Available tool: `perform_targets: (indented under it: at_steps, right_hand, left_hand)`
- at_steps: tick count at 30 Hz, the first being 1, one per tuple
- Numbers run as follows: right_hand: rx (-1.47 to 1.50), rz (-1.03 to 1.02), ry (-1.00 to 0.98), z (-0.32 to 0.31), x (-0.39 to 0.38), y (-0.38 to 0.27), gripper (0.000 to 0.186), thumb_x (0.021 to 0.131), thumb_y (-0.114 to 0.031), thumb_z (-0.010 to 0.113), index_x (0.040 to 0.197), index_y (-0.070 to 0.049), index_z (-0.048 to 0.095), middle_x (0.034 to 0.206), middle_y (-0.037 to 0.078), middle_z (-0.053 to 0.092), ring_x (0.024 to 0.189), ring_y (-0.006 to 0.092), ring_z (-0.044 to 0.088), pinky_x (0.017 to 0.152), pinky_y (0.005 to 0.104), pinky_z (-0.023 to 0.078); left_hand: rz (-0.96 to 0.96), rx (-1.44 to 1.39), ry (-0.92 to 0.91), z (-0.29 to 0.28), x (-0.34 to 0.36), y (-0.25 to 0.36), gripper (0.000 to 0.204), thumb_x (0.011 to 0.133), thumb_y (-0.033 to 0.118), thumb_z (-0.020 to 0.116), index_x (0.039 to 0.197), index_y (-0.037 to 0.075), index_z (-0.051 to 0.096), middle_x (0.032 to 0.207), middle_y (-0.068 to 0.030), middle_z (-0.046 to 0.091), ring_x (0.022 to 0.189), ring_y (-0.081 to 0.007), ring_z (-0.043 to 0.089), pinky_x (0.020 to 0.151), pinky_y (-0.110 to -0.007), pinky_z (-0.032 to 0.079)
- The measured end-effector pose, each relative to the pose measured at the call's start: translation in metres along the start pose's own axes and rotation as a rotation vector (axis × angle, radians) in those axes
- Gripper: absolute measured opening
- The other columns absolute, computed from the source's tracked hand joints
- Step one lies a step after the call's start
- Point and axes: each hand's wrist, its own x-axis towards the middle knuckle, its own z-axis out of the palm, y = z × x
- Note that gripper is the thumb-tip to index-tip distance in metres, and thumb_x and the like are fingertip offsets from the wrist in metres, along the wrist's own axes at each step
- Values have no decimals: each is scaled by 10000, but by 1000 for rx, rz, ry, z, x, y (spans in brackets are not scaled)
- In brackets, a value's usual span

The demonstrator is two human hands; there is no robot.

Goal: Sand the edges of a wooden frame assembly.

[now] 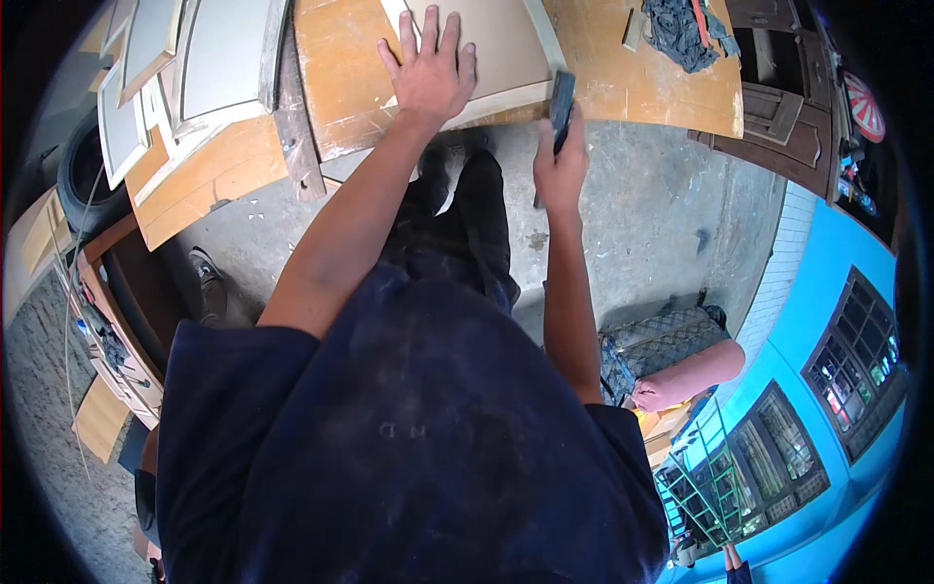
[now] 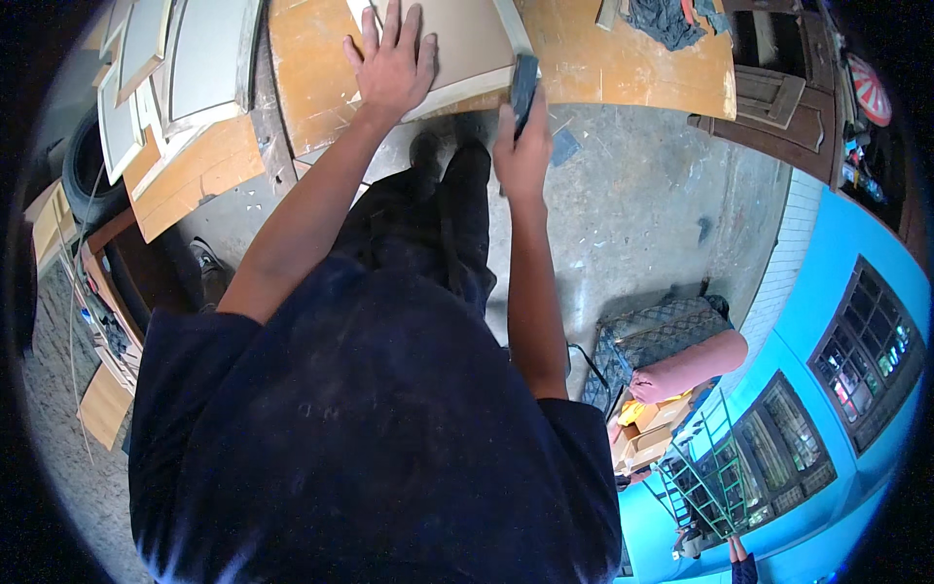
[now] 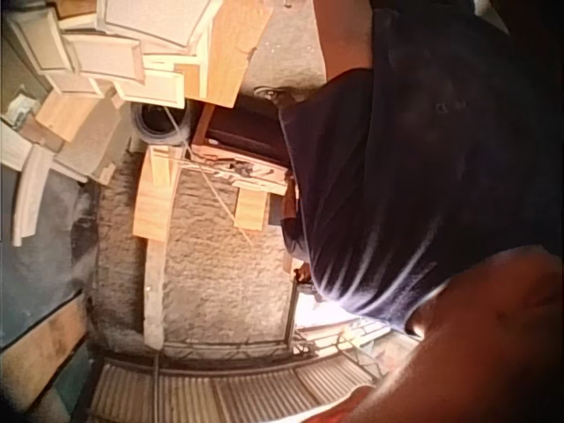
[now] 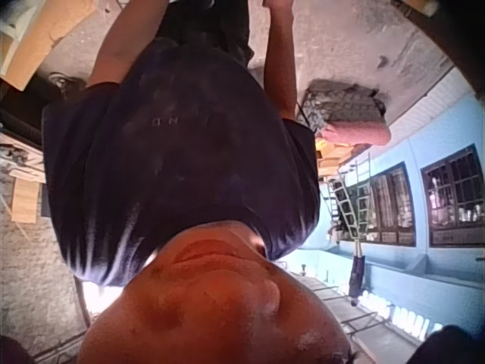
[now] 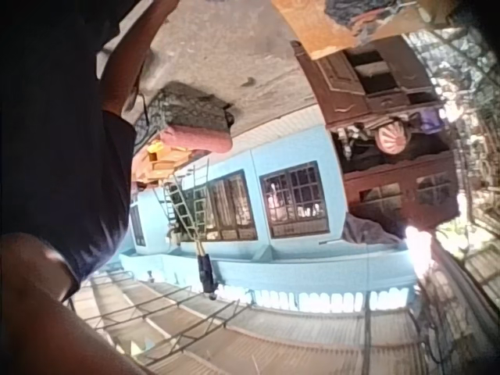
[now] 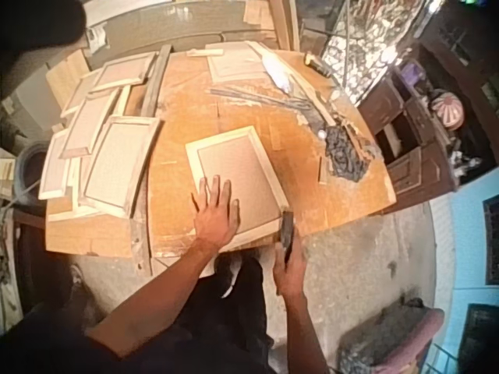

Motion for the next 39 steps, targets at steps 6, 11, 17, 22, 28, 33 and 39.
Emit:
perform_targets:
  at_steps: [6,11,17,22,28,33,39]
  right_hand:
    - [-168,-6,-263,-12,4,-6,494,990,-196,578,1450,-43,479,1030,288,645,903,437,661,764,469,547]
    - [-343,-23,-218,7,-15,-4,580,993,-223,567,1528,-112,371,747,202,623,626,405,634,547,484,524]
    - [-385,-84,-220,15,-10,-3,565,984,-206,569,1516,-120,401,715,186,592,557,372,601,471,461,496]
    - [-301,-73,-139,18,-21,-7,565,978,-207,582,1510,-115,416,733,177,586,604,365,607,516,459,496]
    - [-428,-30,-204,0,-5,13,552,971,-157,579,1504,-116,438,723,123,592,578,277,576,496,395,480]
    - [-411,-124,-334,32,-53,-22,635,950,-129,585,1546,-148,369,753,119,592,550,266,566,450,408,469]
    - [-364,-126,-196,2,-12,24,614,945,-120,591,1528,-113,399,767,119,603,537,246,557,438,361,454]
  left_hand:
    - [-49,120,-60,3,2,-1,550,976,330,489,1455,61,469,1567,-194,350,1468,-471,207,1152,-669,172]
    - [-15,98,-57,-1,6,-1,554,982,311,474,1474,57,442,1568,-190,351,1468,-468,212,1162,-643,178]
    - [-84,-594,351,11,-14,-31,613,1020,291,419,1537,-4,276,1576,-273,274,1466,-468,216,1171,-605,199]
    - [-257,91,-70,-11,-7,-9,598,1036,269,383,1519,-65,265,1527,-369,273,1451,-491,231,1187,-530,226]
    - [-73,-384,244,-2,-14,-20,562,1029,246,380,1495,-65,331,1525,-332,318,1450,-466,257,1174,-615,164]
    - [-218,169,9,-8,-9,-13,564,1022,246,392,1496,-54,340,1520,-330,332,1452,-463,258,1170,-638,135]
    - [-109,-363,197,-1,-12,-15,560,1021,238,397,1497,-51,345,1507,-326,357,1442,-459,286,1169,-635,145]
